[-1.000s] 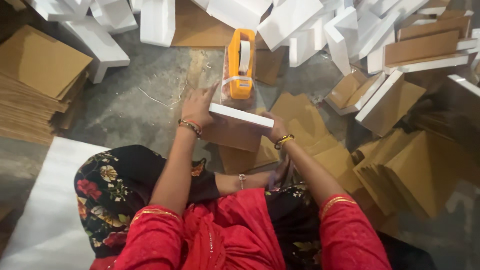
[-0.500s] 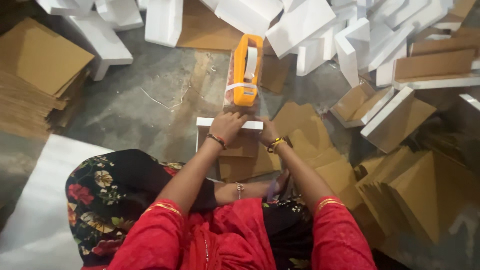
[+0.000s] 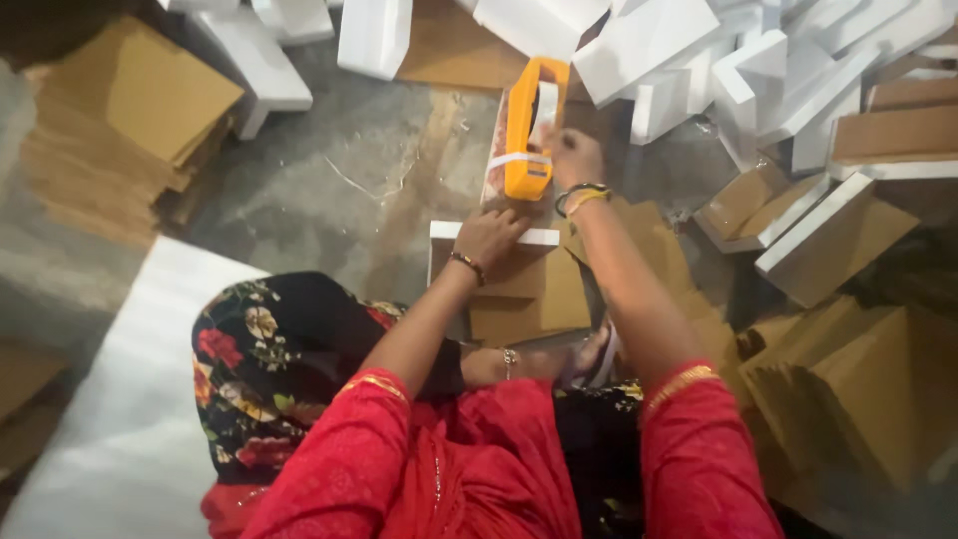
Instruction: The person sits on the floor and assembles small white rectangular boxes by inserting cardboard inserts into them. She uses a handheld tape dispenser to seal the boxes after assembly. The finished boxes are placed into a larger cardboard box nearby.
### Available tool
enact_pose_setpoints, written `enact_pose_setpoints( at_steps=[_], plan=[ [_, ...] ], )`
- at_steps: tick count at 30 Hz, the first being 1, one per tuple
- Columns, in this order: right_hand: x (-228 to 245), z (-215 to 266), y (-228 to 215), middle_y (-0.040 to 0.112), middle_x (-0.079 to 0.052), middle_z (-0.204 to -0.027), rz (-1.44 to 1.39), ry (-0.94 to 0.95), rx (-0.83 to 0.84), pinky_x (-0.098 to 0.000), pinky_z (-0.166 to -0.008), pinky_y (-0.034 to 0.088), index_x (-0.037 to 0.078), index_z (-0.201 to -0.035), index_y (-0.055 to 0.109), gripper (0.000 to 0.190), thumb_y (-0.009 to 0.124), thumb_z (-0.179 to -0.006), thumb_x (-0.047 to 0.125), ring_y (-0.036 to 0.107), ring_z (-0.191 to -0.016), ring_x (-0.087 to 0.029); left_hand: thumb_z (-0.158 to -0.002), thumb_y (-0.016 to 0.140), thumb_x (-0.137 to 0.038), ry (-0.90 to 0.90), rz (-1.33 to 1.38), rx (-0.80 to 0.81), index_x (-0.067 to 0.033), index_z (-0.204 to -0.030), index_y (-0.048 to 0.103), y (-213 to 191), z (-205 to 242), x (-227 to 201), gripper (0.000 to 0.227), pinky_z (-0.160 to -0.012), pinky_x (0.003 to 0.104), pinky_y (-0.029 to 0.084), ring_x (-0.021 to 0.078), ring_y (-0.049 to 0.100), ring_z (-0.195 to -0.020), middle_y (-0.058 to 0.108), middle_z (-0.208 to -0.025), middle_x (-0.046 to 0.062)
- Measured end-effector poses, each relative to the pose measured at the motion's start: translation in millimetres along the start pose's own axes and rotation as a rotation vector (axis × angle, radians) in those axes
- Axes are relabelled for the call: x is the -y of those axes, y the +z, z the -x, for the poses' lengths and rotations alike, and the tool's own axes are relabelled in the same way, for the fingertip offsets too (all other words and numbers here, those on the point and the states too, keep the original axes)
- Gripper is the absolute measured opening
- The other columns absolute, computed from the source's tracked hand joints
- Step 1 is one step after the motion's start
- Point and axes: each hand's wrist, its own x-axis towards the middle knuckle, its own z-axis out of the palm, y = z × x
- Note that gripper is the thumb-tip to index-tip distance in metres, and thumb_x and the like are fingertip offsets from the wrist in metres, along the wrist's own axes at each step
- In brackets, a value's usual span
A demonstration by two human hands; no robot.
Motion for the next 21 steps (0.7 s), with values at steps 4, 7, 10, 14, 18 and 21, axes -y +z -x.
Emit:
enact_pose_setpoints(
  at_steps=[4, 7, 10, 14, 18, 21],
  plan=[
    [4.5, 54.4, -23.4, 0.047, 0.007, -0.061, -0.558, 0.439, 0.111, -0.0278, -0.043, 0.031, 0.015, -0.076, 0.06, 0.039, 0.079, -0.09, 0.046, 0.041, -0.049, -0.008, -0.093, 0.057, -0.02, -0.025, -0.063, 0.063, -0.0249, -0.104, 0.066, -4.4, -7.1, -1.3, 0.015, -0.067, 0.038, 0.051, 0.0171, 0.068, -0.08, 0.064, -0.086, -0.003],
    [-20.5, 128.7, -26.9, 0.06, 0.001, -0.062, -0.077, 0.467, 0.161, -0.0291, -0.049, 0.043, 0.012, -0.079, 0.069, 0.044, 0.07, -0.092, 0.054, 0.054, -0.053, -0.01, -0.089, 0.058, -0.019, -0.009, -0.042, -0.006, -0.0235, -0.098, 0.065, -6.3, -7.6, -0.3, 0.013, -0.066, 0.038, 0.051, 0.0172, 0.068, -0.079, 0.064, -0.084, -0.003],
    [-57.2, 178.1, -26.0, 0.068, -0.003, -0.069, -0.046, 0.439, 0.276, -0.0312, -0.056, 0.048, 0.006, -0.082, 0.074, 0.048, 0.072, -0.089, 0.054, 0.059, -0.059, -0.011, -0.09, 0.059, -0.018, 0.002, -0.055, 0.041, -0.0194, -0.095, 0.062, -9.6, -10.0, 3.5, 0.006, -0.068, 0.037, 0.051, 0.018, 0.068, -0.082, 0.064, -0.085, -0.001],
    [-111.4, 163.3, -12.2, 0.067, -0.008, -0.068, 0.196, 0.386, 0.32, -0.0367, -0.058, 0.047, 0.004, -0.08, 0.074, 0.049, 0.074, -0.089, 0.053, 0.056, -0.059, -0.017, -0.085, 0.059, -0.021, -0.019, -0.019, 0.065, -0.0171, -0.092, 0.061, -15.6, -13.8, 3.9, 0.009, -0.068, 0.037, 0.051, 0.0184, 0.068, -0.08, 0.064, -0.084, 0.0],
    [-107.5, 140.3, -8.7, 0.07, -0.014, -0.08, 0.713, 0.212, 0.264, -0.0415, -0.065, 0.052, 0.011, -0.085, 0.081, 0.023, 0.077, -0.085, 0.034, 0.063, -0.065, -0.028, -0.088, 0.058, -0.018, 0.001, -0.037, 0.016, -0.0181, -0.094, 0.062, -14.7, -13.2, 4.2, 0.007, -0.069, 0.036, 0.051, 0.0179, 0.068, -0.081, 0.064, -0.085, -0.001],
    [-71.1, 150.1, -19.2, 0.071, -0.019, -0.09, 0.618, -0.191, -0.006, -0.0516, -0.057, 0.051, 0.0, -0.096, 0.075, 0.055, 0.092, -0.058, 0.036, 0.066, -0.071, -0.039, -0.089, 0.058, -0.019, -0.009, -0.041, 0.019, -0.0185, -0.093, 0.061, -9.3, -9.0, 2.8, 0.006, -0.07, 0.036, 0.051, 0.018, 0.067, -0.081, 0.064, -0.085, -0.001]
  ],
)
